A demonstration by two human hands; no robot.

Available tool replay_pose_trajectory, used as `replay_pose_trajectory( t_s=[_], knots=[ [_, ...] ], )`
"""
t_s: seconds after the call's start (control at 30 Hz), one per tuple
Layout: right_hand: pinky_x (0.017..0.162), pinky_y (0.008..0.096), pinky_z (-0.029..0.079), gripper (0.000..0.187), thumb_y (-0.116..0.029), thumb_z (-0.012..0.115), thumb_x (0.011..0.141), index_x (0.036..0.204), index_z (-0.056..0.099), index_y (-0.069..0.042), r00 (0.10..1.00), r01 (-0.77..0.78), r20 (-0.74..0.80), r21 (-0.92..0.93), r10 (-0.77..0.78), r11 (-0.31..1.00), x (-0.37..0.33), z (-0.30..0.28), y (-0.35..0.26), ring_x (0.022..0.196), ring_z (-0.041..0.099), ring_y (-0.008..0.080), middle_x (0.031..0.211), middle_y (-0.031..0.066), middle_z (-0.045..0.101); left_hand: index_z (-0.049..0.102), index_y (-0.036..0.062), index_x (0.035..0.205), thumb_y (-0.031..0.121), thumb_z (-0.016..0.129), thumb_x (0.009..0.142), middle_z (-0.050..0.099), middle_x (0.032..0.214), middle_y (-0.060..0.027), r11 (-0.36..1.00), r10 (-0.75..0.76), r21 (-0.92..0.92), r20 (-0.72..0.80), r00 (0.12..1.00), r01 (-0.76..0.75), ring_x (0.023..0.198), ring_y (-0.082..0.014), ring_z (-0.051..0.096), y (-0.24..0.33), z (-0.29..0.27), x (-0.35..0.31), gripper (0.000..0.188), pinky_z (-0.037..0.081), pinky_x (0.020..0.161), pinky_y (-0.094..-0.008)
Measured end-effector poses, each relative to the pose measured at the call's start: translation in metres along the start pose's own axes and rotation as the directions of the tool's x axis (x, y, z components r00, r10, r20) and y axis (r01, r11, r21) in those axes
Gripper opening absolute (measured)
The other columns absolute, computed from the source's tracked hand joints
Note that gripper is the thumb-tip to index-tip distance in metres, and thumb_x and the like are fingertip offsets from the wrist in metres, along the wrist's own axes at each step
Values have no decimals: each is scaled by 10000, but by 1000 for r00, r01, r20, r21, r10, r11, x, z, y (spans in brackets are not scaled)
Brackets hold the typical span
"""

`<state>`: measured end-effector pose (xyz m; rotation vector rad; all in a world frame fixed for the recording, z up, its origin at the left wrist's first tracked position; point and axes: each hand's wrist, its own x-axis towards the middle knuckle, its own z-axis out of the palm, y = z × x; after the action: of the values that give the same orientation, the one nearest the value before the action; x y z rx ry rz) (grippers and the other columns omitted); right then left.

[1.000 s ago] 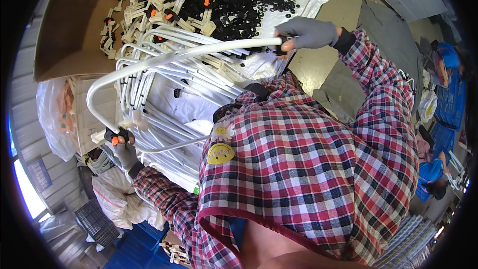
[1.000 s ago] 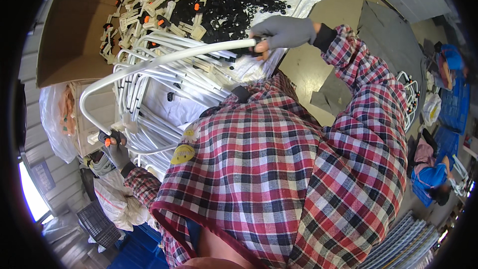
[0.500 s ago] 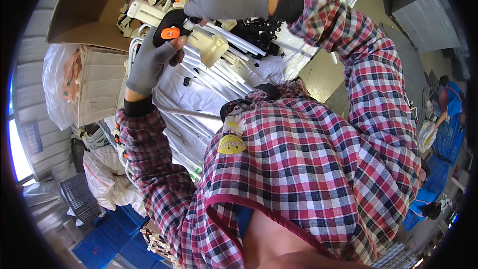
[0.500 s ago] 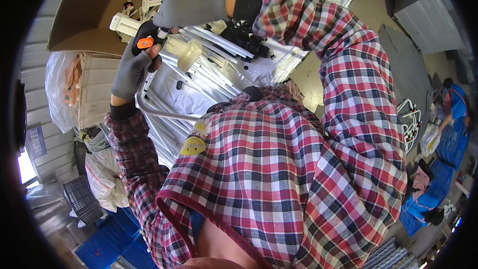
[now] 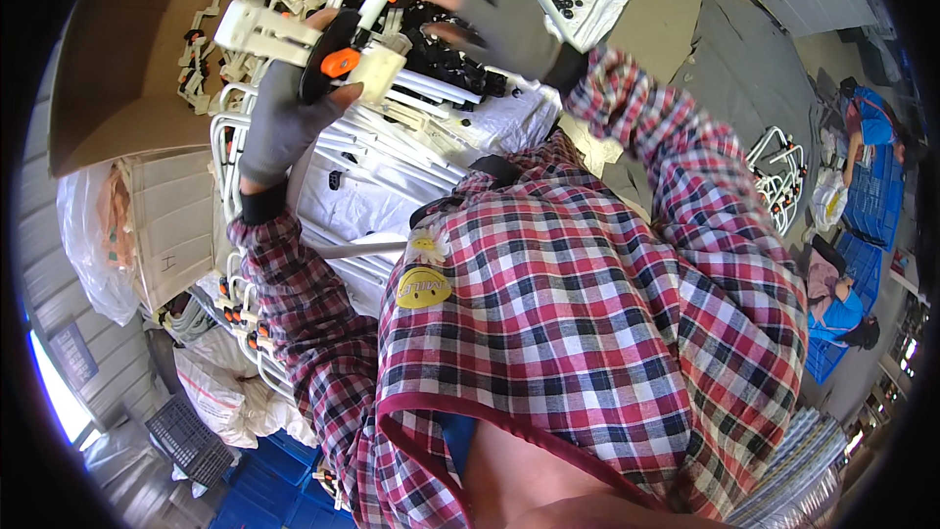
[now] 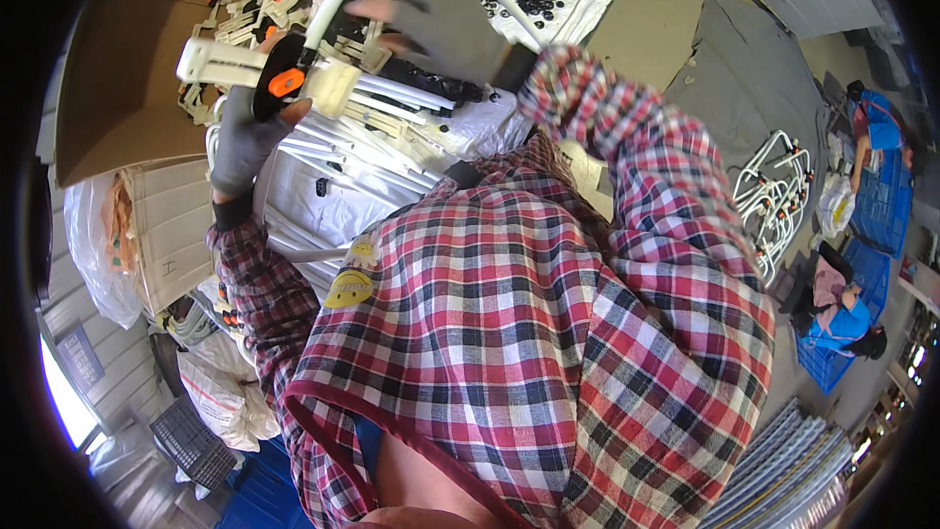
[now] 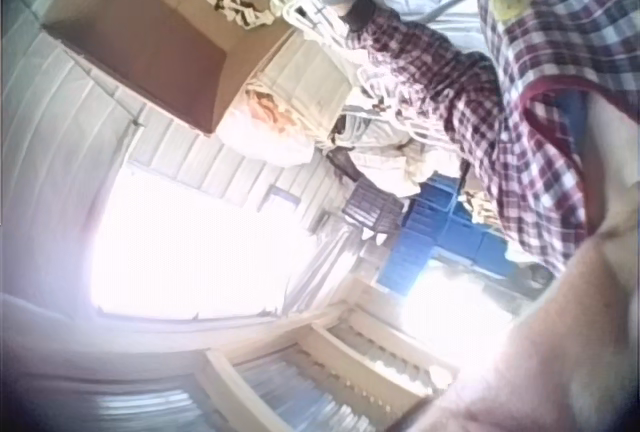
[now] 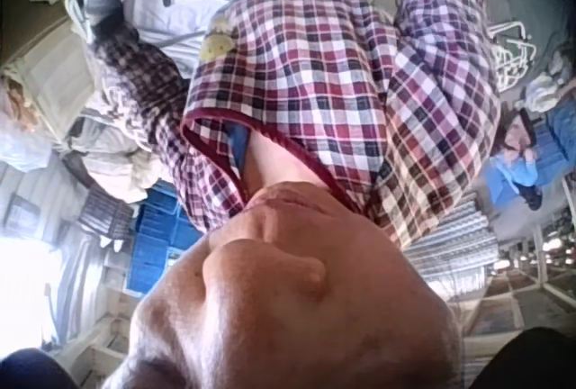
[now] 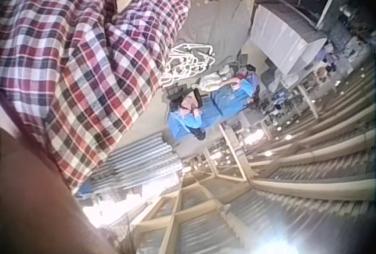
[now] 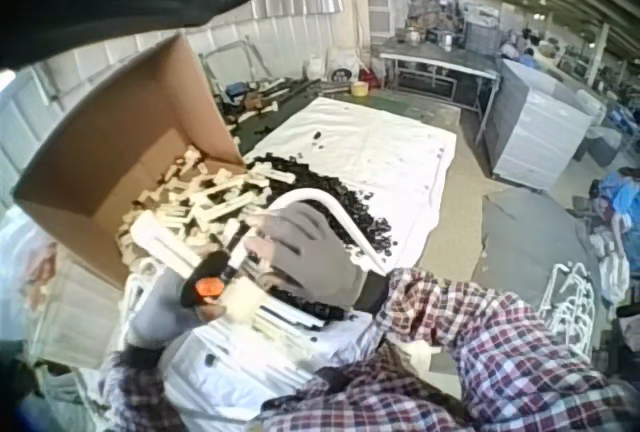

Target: The person assembles white plastic hangers by inserting a white rod into a beige plastic connector and attaching a black cap. The person repeats this process for multiple hangers, stacking the completed units on a table.

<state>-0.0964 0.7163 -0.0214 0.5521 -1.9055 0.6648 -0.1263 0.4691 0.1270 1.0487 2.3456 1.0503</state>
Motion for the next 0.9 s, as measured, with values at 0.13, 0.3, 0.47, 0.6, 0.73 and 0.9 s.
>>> replay_pose_trajectory(
  t_s=[0.13,0.3,0.47,0.6,0.73,0.9],
  knots=[
    [838,420,493,290,-250,699,835,1077,614,-116,603,-667,609,30,516,744,-135,13,1,975,604,331,1062,114,587,512,17,1367,93,791,791,573,1316,-102,982,13,189,-11,1000,-11,1148,-143,558,-9,-6,-8,645,432,992,-282],
    [766,440,493,172,-183,680,787,916,613,-90,428,-714,675,-155,601,683,-241,56,5,883,608,380,915,151,589,380,37,1491,276,872,677,552,1374,-78,714,-171,-682,54,984,161,1221,-200,541,-40,-15,-26,981,429,1046,-332],
    [695,464,470,96,-111,640,791,815,549,-89,355,-719,722,-194,593,667,-236,55,-2,817,614,371,835,144,589,438,13,1447,251,845,711,583,1317,-75,907,-267,-325,45,963,266,1193,-152,539,-58,-29,-25,874,431,1005,-299],
    [680,375,488,206,-208,706,782,962,675,-110,516,-824,520,86,680,560,-145,49,-12,731,621,271,781,84,628,441,11,1443,383,873,666,576,1307,-78,879,-266,-409,6,964,245,1193,-166,537,-63,-25,-24,963,412,1025,-298],
    [723,263,503,155,-100,712,868,1015,725,-52,864,-503,310,539,397,675,-26,44,-18,849,638,117,946,41,665,415,44,1466,519,843,640,561,1320,-75,827,-229,-529,-2,973,194,1202,-190,534,-68,-15,-22,1044,402,1056,-314],
    [748,301,506,262,-66,730,816,1076,729,-96,951,-244,288,468,115,849,60,38,-25,862,646,202,964,76,657,417,33,1464,521,813,663,555,1328,-92,822,-258,-520,21,966,231,1197,-204,535,-66,-15,-22,1019,396,1049,-322]
  ],
)
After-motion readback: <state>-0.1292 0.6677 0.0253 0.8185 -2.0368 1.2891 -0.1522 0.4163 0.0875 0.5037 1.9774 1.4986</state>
